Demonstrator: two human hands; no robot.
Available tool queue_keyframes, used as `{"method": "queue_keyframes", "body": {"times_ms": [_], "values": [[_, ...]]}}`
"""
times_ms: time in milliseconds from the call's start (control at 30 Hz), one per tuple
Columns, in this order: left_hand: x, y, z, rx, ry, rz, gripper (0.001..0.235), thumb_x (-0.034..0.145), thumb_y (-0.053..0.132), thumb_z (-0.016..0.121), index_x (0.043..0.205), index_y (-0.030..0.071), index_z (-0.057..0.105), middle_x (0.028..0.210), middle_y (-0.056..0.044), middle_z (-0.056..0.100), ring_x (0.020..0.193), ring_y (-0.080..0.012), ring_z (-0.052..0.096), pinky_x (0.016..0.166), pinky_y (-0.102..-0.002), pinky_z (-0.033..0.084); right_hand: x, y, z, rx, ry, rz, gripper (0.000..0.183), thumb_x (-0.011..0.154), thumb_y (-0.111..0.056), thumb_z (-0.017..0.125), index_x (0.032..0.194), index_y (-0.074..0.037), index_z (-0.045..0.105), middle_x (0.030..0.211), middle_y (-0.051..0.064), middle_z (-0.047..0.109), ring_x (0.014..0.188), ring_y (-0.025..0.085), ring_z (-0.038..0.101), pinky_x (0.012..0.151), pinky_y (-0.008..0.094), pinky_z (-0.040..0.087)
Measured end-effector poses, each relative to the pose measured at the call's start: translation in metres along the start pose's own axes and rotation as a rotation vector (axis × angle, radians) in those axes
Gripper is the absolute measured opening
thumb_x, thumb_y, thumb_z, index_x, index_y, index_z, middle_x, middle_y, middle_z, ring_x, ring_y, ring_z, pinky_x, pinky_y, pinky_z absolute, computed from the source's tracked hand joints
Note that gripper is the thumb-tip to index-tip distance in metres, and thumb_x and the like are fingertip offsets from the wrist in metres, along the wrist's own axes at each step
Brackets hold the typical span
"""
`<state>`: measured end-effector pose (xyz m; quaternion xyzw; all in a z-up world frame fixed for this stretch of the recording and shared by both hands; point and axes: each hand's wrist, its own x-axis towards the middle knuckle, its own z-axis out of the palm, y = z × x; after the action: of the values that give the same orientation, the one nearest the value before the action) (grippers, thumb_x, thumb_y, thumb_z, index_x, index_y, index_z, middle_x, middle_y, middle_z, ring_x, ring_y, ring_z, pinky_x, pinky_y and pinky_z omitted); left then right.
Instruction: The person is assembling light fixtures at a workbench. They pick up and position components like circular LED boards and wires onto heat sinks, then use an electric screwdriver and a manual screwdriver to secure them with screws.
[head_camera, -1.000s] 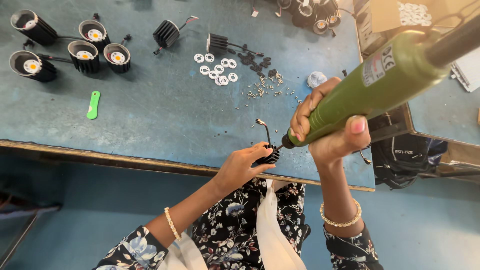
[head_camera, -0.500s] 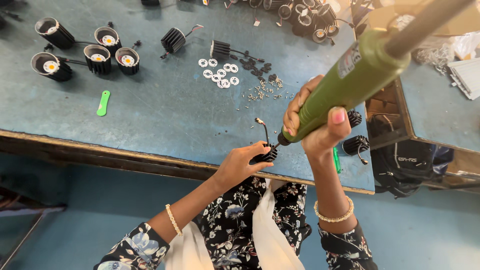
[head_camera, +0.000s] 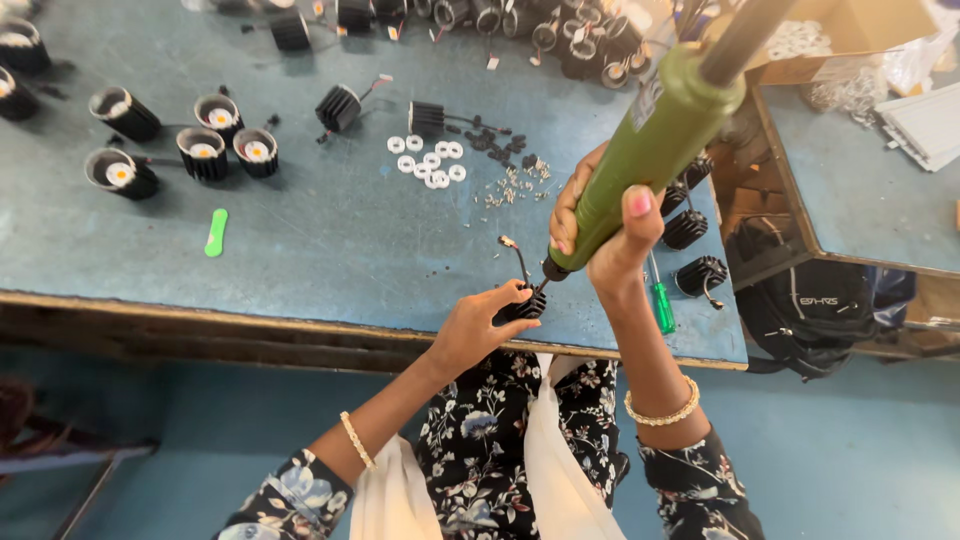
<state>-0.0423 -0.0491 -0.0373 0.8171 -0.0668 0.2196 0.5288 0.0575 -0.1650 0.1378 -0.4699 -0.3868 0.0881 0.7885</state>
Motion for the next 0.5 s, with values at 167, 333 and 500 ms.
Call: {"method": "queue_keyframes", "body": {"times_ms": [167,333,500], "values": [[0.001,0.001,0.0,0.01,0.031,-0.012,0.049,0.083,0.029,0.084,0.117,0.0,0.065,0.12,-0.014,0.074,0.11,-0.0318,0.072,0.093,-0.038,0.056,-0.005,-0.008,-0.001,-0.019,0.028,-0.04,0.073,0.089,-0.071,0.067,0.099,-0.002,0.046,0.066,0.01,0.046,0.049,0.02,0.046,0.048,0.034,0.043],[0.001,0.001,0.0,-0.004,0.013,-0.053,0.048,0.083,0.031,0.083,0.117,0.004,0.063,0.124,-0.011,0.074,0.112,-0.0318,0.071,0.093,-0.038,0.056,-0.003,-0.013,-0.014,0.003,0.076,-0.076,0.071,0.095,-0.072,0.06,0.101,-0.003,0.047,0.063,0.011,0.047,0.047,0.02,0.046,0.047,0.034,0.042],[0.004,0.007,-0.003,-0.015,-0.003,-0.042,0.05,0.084,0.032,0.084,0.119,0.007,0.06,0.126,-0.011,0.073,0.119,-0.0333,0.068,0.097,-0.039,0.054,0.006,-0.028,-0.03,-0.089,0.117,-0.146,0.072,0.098,-0.073,0.055,0.094,-0.002,0.048,0.059,0.011,0.045,0.045,0.021,0.046,0.045,0.037,0.043]]}}
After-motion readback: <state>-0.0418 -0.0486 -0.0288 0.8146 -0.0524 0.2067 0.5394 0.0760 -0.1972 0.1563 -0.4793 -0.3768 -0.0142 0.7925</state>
